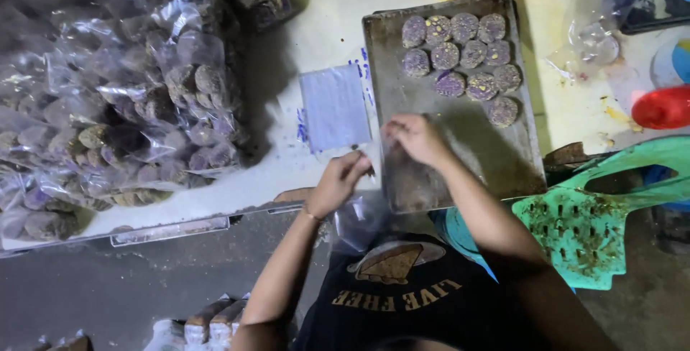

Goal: The person repeatedly picks purple round cookies from a metal tray and places them into small clear plastic bags. They seal each bag and set it aside on the table. The person occasionally repositions the tray to access more cookies.

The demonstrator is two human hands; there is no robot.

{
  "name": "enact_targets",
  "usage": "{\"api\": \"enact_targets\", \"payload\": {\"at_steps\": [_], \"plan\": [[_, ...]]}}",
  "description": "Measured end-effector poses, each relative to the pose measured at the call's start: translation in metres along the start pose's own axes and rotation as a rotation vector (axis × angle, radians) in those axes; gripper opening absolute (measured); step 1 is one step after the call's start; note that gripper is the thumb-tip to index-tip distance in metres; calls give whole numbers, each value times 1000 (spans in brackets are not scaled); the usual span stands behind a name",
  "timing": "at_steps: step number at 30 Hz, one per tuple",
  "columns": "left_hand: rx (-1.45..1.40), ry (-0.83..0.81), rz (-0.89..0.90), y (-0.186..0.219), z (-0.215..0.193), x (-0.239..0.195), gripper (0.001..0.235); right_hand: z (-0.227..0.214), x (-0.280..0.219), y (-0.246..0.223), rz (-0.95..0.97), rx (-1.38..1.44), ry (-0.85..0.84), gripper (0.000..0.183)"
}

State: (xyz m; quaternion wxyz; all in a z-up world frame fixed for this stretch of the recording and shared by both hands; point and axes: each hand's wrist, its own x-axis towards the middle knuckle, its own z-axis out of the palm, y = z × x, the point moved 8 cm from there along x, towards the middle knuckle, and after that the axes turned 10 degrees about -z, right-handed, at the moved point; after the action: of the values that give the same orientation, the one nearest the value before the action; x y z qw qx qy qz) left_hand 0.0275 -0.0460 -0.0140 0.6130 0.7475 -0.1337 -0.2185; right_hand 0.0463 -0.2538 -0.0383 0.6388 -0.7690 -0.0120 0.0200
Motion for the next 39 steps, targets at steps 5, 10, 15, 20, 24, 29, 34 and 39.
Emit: {"api": "enact_targets", "payload": {"at_steps": [5,10,15,20,24,29,34,39], "plan": [[755,428,-19,-13,-53,10,30,-13,-17,-78,-602,-499,-230,16],[1036,414,46,-27,-45,10,25,-95,30,-14,-508,-1551,-254,47],[1046,250,-4,-49,-47,-8,26,-99,-9,-5,-560,-992,375,45],[919,96,-97,-51,-52,-19,39,-98,-56,24,-454,-807,429,50],[776,90,-158,-48,-62,-20,42,-195,-81,52,-248,-1074,875,58],[537,177,-195,-41,-76,-2,51,-167,-21,-40,-485,-707,798,57],[380,57,-204,-31,-44,14,51,-136,77,23,-629,-1097,496,72],[322,-18,-284,-25,-46,16,51,-92,82,-27,-539,-846,607,62]]}}
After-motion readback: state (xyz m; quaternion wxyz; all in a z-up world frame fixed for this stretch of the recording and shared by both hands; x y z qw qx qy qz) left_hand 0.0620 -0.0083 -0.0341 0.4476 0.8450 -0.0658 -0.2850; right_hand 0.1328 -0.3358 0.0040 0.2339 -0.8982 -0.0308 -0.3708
